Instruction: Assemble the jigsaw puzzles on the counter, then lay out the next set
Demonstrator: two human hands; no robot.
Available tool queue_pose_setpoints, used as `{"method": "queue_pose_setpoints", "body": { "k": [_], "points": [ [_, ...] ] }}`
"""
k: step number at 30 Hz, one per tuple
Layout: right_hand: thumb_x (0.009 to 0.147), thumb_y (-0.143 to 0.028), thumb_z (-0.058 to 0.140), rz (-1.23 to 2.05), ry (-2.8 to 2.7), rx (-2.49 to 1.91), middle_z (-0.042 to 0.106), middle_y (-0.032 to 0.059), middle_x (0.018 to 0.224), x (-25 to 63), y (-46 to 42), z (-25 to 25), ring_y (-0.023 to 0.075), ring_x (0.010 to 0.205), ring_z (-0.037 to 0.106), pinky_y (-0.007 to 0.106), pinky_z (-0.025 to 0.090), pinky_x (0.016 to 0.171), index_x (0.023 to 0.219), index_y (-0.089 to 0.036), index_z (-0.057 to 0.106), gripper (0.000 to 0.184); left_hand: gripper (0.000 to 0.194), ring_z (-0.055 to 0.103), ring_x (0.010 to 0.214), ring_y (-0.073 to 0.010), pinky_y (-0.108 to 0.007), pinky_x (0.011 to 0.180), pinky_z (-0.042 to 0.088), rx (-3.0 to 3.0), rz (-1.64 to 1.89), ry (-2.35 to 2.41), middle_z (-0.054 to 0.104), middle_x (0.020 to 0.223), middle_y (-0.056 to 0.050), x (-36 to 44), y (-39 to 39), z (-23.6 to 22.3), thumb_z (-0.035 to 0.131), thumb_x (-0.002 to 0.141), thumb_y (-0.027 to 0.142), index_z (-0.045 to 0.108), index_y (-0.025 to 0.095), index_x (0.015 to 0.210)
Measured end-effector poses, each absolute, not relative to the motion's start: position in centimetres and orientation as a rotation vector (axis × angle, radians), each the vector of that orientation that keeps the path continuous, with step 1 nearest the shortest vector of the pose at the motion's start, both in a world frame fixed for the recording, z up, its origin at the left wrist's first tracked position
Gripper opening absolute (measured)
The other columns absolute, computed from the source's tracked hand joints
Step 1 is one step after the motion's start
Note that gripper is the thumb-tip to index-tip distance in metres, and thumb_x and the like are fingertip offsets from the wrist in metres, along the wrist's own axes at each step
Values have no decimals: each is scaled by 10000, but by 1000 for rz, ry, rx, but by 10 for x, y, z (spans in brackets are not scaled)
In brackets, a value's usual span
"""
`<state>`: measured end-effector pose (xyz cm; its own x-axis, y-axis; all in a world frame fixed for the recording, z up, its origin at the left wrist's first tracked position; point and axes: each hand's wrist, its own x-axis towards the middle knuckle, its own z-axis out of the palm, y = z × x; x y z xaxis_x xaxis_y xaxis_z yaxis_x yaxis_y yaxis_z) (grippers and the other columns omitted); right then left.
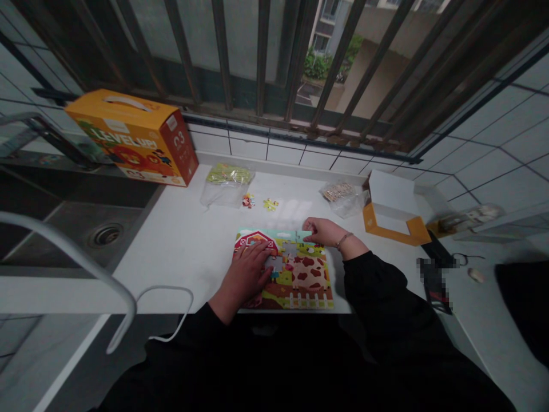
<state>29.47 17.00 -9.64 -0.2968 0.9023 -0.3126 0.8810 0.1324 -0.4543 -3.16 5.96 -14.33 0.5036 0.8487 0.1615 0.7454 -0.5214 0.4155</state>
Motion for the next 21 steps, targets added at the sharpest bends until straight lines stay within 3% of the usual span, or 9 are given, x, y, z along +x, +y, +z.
{"method": "queue_pose_setpoints", "body": {
  "k": [4, 10, 15, 21],
  "points": [
    [841, -206, 887, 770, -2394, -1854, 686, -33, 855, 293, 170, -97, 147, 754, 635, 244, 439, 710, 1036, -217, 736, 247, 482, 494, 1557, -346, -650, 1335, 301, 2464, 497, 1345, 539, 1691, -90, -32, 60, -144, 657, 1003, 319, 629, 263, 1481],
    [825, -247, 947, 594, -2509, -1829, 689, 88, 1179, 282, 167, -96, 207, 1038, 676, 303, 501, 958, 1095, -194, 781, 322, 473, 494, 1559, -344, -648, 1336, 298, 2466, 480, 1361, 542, 1692, -85, -31, 60, -142, 646, 1020, 335, 624, 269, 1488],
    [901, -236, 875, 529, -2604, -1828, 715, 85, 1186, 277, 161, -92, 228, 1079, 697, 312, 514, 971, 1212, -223, 778, 326, 473, 493, 1561, -343, -652, 1338, 294, 2462, 476, 1362, 536, 1695, -87, -31, 60, -142, 633, 1023, 336, 628, 266, 1491],
    [982, -284, 775, 417, -2701, -1871, 729, 108, 1174, 268, 150, -86, 257, 1025, 718, 331, 529, 895, 1119, -252, 824, 149, 474, 480, 1575, -342, -645, 1346, 288, 2465, 504, 1350, 539, 1692, -102, -30, 59, -143, 630, 1027, 330, 631, 255, 1495]
  ]
}}
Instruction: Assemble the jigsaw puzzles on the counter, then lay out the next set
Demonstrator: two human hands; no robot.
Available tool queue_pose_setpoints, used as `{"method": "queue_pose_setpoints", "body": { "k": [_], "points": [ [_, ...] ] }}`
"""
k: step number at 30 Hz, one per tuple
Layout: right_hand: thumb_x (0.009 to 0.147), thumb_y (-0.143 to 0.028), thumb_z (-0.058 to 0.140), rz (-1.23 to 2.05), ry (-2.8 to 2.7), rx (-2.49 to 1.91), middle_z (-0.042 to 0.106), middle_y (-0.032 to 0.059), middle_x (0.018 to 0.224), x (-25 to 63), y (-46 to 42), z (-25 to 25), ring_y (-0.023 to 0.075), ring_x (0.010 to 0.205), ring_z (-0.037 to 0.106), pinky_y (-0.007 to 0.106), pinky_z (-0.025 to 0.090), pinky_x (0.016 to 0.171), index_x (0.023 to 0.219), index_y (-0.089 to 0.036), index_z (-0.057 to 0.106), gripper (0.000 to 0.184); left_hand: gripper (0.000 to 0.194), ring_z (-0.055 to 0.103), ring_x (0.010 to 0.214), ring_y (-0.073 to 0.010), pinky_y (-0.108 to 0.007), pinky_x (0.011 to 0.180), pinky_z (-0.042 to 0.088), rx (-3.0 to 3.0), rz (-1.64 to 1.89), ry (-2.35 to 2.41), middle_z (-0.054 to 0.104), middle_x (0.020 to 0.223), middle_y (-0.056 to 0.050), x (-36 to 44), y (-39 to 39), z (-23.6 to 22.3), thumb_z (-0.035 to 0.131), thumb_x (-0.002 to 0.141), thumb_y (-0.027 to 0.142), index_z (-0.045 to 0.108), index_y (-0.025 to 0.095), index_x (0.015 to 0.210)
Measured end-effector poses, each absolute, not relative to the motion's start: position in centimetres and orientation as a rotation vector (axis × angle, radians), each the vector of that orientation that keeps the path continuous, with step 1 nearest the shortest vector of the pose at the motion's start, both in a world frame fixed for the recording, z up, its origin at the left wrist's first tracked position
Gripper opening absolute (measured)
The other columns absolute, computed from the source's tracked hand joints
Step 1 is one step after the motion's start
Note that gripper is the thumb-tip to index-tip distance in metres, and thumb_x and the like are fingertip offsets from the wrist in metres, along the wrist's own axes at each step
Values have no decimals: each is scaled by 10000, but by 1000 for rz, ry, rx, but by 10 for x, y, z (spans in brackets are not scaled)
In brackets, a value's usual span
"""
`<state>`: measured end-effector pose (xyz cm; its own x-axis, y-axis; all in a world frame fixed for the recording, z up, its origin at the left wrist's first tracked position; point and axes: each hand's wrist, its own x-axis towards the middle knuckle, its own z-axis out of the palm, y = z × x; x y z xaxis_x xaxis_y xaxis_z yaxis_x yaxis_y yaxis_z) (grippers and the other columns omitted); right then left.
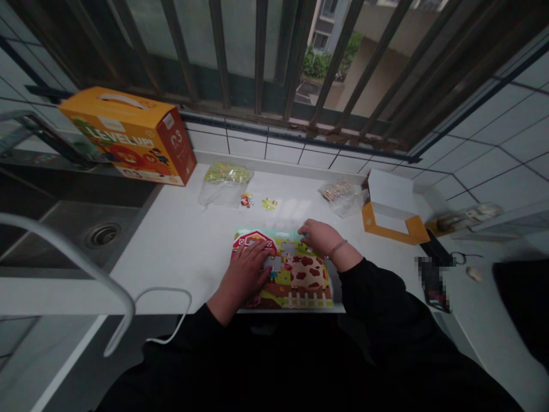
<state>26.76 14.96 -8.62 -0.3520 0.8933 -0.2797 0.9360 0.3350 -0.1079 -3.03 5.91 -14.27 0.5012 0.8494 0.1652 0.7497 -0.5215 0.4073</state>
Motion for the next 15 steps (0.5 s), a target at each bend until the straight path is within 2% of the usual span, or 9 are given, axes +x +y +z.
{"method": "queue_pose_setpoints", "body": {
  "k": [2, 8, 12, 15],
  "points": [
    [1000, -259, 732, -324, 2409, 1679, 724, 128, 1192, 263, 143, -87, 273, 1043, 712, 344, 533, 887, 1111, -246, 819, 142, 472, 481, 1574, -346, -653, 1338, 298, 2465, 506, 1352, 541, 1691, -105, -30, 59, -143, 625, 1029, 329, 633, 256, 1495],
    [1058, -214, 597, -246, 2393, 1696, 700, 167, 1276, 256, 125, -89, 298, 1113, 683, 374, 551, 919, 1261, -223, 767, 265, 477, 479, 1580, -349, -650, 1353, 268, 2474, 491, 1359, 531, 1702, -93, -30, 58, -143, 636, 1022, 318, 633, 263, 1496],
    [1069, -231, 578, -240, 2381, 1687, 708, 163, 1282, 256, 126, -84, 286, 1089, 693, 366, 553, 916, 1216, -223, 791, 259, 473, 498, 1561, -361, -678, 1332, 292, 2488, 523, 1342, 552, 1678, -128, -31, 58, -147, 631, 1027, 319, 636, 238, 1493],
    [1077, -286, 582, -244, 2390, 1683, 723, 158, 1266, 252, 143, -76, 286, 1091, 705, 365, 547, 953, 1136, -205, 823, 261, 320, 568, 1494, -337, -640, 1296, 372, 2516, 609, 1238, 628, 1596, -138, -34, 55, -154, 576, 1063, 302, 712, 213, 1339]
  ]
}}
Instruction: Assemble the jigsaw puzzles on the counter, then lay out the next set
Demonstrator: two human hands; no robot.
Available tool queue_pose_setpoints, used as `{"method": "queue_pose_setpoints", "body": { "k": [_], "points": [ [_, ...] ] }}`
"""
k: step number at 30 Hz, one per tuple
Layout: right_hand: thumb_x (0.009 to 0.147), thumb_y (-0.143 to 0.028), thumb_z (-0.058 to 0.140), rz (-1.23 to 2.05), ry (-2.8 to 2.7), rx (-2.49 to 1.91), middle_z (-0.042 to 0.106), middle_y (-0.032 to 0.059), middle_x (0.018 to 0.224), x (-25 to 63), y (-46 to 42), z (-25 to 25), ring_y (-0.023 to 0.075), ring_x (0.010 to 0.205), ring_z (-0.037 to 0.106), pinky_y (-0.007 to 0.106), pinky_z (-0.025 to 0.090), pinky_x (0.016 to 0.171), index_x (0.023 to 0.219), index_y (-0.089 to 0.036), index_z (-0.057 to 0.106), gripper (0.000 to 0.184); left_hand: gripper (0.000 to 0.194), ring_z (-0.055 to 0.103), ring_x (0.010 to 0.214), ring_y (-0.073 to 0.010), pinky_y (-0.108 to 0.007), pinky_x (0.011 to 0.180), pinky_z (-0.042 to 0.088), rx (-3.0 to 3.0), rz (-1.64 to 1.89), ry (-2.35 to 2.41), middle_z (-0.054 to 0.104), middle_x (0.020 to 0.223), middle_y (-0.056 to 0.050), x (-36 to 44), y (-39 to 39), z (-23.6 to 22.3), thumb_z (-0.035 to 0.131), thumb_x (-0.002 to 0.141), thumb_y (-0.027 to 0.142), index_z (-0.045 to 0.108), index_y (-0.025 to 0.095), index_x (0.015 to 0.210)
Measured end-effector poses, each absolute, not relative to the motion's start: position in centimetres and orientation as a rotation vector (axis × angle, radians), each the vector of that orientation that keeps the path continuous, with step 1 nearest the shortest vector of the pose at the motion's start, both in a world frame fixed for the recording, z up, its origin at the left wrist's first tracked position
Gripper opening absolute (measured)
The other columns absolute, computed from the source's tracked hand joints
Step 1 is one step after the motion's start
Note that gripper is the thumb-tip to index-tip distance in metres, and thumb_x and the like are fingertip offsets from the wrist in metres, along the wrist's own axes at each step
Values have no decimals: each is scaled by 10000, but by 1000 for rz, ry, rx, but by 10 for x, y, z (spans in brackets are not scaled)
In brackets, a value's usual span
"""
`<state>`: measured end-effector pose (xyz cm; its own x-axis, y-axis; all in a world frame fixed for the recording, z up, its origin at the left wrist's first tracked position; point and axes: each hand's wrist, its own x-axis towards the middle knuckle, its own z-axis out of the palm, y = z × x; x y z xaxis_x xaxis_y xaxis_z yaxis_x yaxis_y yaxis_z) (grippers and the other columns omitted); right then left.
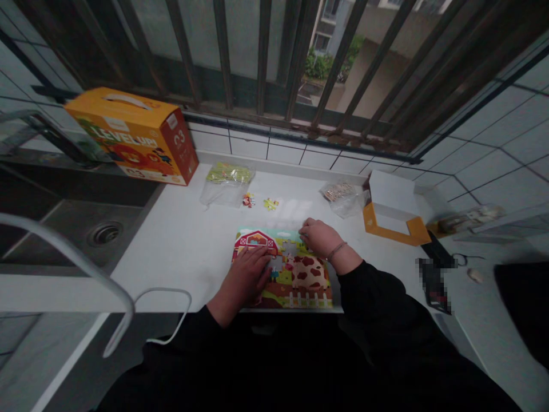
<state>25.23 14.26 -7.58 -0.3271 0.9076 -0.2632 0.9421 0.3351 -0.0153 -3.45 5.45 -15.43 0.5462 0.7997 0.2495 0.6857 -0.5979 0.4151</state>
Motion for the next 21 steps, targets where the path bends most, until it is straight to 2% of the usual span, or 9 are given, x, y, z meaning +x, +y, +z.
{"method": "queue_pose_setpoints", "body": {
  "k": [2, 4, 8, 10, 12, 17, 21],
  "points": [
    [1097, -310, 548, -231, 2407, 1709, 723, 167, 1287, 245, 162, -72, 290, 1142, 700, 365, 533, 1005, 1175, -186, 818, 308, 266, 582, 1479, -323, -619, 1293, 387, 2529, 653, 1178, 646, 1575, -132, -38, 50, -158, 579, 1073, 308, 726, 208, 1271],
    [1109, -313, 519, -212, 2432, 1744, 713, 181, 1342, 231, 184, -71, 295, 1218, 682, 368, 511, 1066, 1302, -162, 772, 352, 311, 544, 1519, -336, -629, 1308, 367, 2539, 647, 1163, 604, 1622, -138, -41, 43, -159, 641, 1058, 363, 705, 207, 1319],
    [1104, -260, 516, -221, 2509, 1741, 688, 179, 1448, 195, 226, -78, 288, 1323, 645, 366, 470, 1142, 1471, -145, 654, 408, 625, 451, 1596, -371, -640, 1339, 312, 2559, 541, 1115, 495, 1718, -149, -49, 27, -152, 777, 968, 585, 644, 218, 1456],
    [1076, -259, 592, -258, 2551, 1693, 679, 169, 1487, 178, 241, -82, 282, 1348, 636, 355, 459, 1156, 1514, -152, 613, 452, 807, 421, 1615, -382, -646, 1352, 281, 2571, 491, 1066, 495, 1719, -148, -53, 20, -147, 816, 896, 695, 607, 227, 1520],
    [1025, -278, 696, -289, 2569, 1662, 685, 183, 1481, 167, 252, -85, 297, 1344, 641, 361, 466, 1146, 1523, -136, 597, 528, 893, 407, 1623, -384, -640, 1358, 269, 2581, 455, 1034, 498, 1717, -144, -56, 15, -144, 828, 865, 731, 575, 237, 1565],
    [946, -257, 801, -341, 2532, 1686, 723, 205, 1398, 164, 265, -89, 318, 1261, 686, 371, 501, 1077, 1496, -129, 622, 592, 812, 450, 1592, -369, -619, 1355, 287, 2571, 453, 1064, 512, 1706, -137, -56, 10, -148, 827, 913, 651, 578, 229, 1560],
    [909, -316, 862, -396, 2485, 1759, 750, 169, 1323, 175, 265, -93, 282, 1151, 714, 341, 519, 1014, 1364, -165, 724, 498, 814, 477, 1568, -376, -641, 1351, 283, 2572, 487, 1070, 548, 1674, -144, -52, 10, -151, 819, 912, 667, 585, 234, 1561]
  ]
}}
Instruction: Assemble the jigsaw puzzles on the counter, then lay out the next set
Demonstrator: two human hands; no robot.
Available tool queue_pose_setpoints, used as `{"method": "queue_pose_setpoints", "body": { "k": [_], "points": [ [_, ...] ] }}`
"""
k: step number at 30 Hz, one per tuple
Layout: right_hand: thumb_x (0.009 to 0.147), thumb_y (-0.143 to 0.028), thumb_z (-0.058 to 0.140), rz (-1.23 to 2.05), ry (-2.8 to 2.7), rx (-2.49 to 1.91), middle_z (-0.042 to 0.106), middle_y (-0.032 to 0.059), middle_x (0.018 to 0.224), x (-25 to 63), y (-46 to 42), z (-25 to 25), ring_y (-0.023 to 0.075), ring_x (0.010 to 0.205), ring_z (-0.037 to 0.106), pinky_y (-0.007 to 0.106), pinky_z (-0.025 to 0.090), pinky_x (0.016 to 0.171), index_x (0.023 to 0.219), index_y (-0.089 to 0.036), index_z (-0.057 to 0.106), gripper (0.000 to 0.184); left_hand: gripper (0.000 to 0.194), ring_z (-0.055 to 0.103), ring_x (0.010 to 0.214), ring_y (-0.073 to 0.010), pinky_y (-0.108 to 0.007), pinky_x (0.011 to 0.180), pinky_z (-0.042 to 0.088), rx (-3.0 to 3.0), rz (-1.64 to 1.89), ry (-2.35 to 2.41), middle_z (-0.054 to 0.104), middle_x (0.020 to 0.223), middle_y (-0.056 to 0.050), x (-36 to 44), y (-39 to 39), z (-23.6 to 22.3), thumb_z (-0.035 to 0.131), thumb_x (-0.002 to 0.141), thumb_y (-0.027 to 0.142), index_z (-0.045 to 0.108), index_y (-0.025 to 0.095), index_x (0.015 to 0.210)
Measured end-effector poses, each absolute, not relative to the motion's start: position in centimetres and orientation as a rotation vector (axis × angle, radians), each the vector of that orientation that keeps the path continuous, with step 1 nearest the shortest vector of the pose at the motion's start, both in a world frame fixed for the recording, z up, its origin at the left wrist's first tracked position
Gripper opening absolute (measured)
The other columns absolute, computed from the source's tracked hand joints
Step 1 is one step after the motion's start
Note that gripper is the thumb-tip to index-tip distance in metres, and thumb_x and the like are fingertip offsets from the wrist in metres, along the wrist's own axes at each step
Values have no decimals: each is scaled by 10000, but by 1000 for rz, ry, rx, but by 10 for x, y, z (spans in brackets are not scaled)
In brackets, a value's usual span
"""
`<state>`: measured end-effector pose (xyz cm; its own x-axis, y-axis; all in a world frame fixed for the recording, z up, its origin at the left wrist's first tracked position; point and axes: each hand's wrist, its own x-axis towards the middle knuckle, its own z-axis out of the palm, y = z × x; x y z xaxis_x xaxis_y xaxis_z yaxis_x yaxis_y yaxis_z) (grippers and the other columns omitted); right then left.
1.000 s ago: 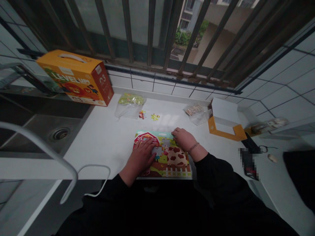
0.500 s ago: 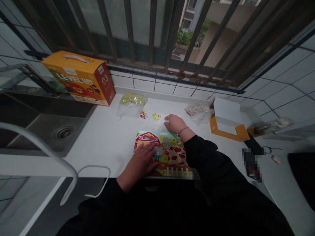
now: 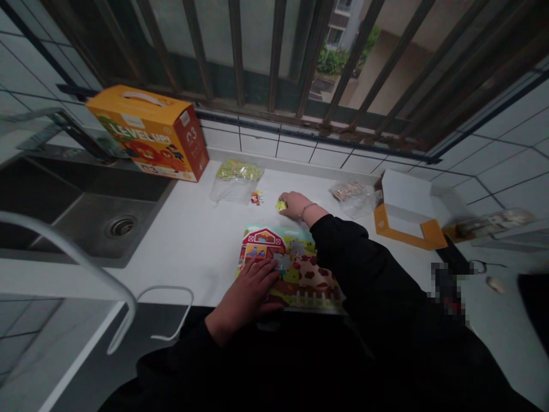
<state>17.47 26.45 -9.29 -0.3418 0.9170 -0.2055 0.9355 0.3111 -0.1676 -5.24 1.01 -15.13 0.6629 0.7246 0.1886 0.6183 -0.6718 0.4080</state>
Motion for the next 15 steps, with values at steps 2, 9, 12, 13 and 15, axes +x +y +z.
{"method": "queue_pose_setpoints", "body": {
  "k": [2, 9, 12, 13, 15],
  "points": [
    [852, -353, 920, -416, 2467, 1822, 753, 164, 1287, 181, 263, -93, 272, 1116, 711, 330, 522, 985, 1254, -158, 762, 474, 788, 501, 1546, -377, -651, 1349, 274, 2576, 495, 1080, 573, 1650, -148, -51, 10, -151, 809, 923, 663, 598, 236, 1551],
    [936, -345, 812, -462, 2416, 2130, 774, 86, 1055, 219, 239, -86, 213, 926, 701, 297, 519, 803, 1157, -169, 715, 298, 763, 528, 1518, -381, -646, 1345, 279, 2579, 519, 1074, 617, 1609, -137, -49, 11, -155, 828, 910, 652, 631, 228, 1513],
    [902, -354, 835, -774, 2408, 2255, 747, 12, 916, 240, 208, -90, 165, 748, 670, 256, 491, 669, 1238, -207, 682, 397, 750, 531, 1519, -379, -646, 1341, 288, 2573, 534, 1062, 622, 1603, -134, -49, 11, -156, 815, 914, 665, 639, 241, 1507],
    [901, -345, 825, -1006, 2385, 2296, 727, -10, 855, 245, 195, -92, 148, 687, 648, 243, 477, 632, 1211, -218, 688, 362, 742, 531, 1520, -379, -646, 1342, 286, 2572, 539, 1061, 621, 1605, -130, -49, 11, -156, 810, 917, 667, 641, 245, 1504],
    [892, -331, 815, -1422, 2270, 2354, 693, -32, 771, 252, 171, -99, 123, 607, 611, 223, 457, 580, 1080, -214, 691, 253, 729, 531, 1520, -379, -646, 1346, 279, 2570, 544, 1066, 617, 1609, -125, -49, 11, -157, 807, 917, 668, 648, 250, 1493]
  ]
}}
